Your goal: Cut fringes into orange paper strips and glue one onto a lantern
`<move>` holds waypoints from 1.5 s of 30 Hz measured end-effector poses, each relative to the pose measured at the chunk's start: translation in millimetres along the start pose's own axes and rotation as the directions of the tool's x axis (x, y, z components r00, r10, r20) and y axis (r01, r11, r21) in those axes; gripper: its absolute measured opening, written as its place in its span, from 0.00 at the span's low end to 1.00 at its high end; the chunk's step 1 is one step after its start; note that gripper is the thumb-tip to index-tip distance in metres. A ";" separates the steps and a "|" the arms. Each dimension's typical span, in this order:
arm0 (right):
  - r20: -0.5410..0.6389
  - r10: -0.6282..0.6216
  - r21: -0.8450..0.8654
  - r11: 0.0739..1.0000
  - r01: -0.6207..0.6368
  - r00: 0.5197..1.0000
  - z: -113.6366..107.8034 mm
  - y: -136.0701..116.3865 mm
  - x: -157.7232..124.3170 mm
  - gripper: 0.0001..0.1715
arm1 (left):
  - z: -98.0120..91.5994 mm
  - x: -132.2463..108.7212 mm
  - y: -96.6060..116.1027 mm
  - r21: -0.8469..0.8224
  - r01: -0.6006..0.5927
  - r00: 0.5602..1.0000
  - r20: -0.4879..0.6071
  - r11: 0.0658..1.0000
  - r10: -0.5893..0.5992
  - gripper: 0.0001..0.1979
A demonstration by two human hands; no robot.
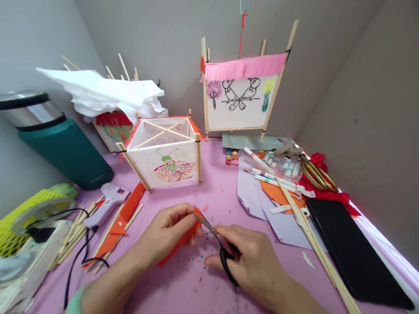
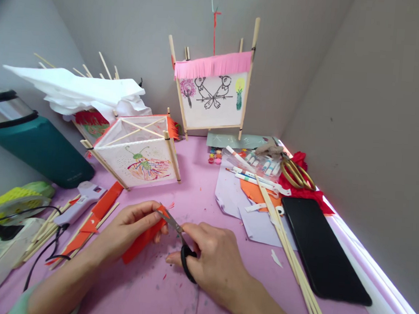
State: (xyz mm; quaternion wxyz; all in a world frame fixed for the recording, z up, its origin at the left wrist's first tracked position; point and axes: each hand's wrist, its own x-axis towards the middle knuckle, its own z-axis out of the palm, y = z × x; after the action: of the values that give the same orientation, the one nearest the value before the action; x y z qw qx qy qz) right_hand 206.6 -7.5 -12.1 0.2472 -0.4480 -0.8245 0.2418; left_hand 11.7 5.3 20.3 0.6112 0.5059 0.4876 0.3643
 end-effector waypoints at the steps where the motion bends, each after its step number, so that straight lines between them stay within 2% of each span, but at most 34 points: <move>1: -0.003 -0.002 0.000 1.000 0.002 1.000 0.1 -0.2 -0.2 0.17 | -0.1 -0.1 0.0 0.000 -0.002 1.000 0.000 1.000 0.002 0.14; 13: -0.010 -0.027 -0.039 0.999 0.027 1.000 2.0 7.3 1.6 0.14 | -1.3 0.1 -2.1 -0.007 0.004 1.000 0.009 1.000 -0.004 0.14; 25: -0.011 0.010 -0.026 1.000 -0.011 1.000 2.1 2.4 0.1 0.14 | -0.5 1.3 -2.8 0.018 0.009 1.000 0.027 1.000 -0.010 0.13; 45: -0.024 0.001 -0.038 0.999 -0.002 1.000 1.7 1.8 1.7 0.15 | 4.1 -0.9 -1.7 0.029 0.043 0.997 0.066 0.999 -0.045 0.15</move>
State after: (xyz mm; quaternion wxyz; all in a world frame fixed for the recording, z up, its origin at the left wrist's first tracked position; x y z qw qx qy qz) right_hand 205.9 -5.5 -14.2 0.2482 -0.4561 -0.8256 0.2210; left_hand 15.4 3.1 18.9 0.6278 0.5155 0.4830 0.3268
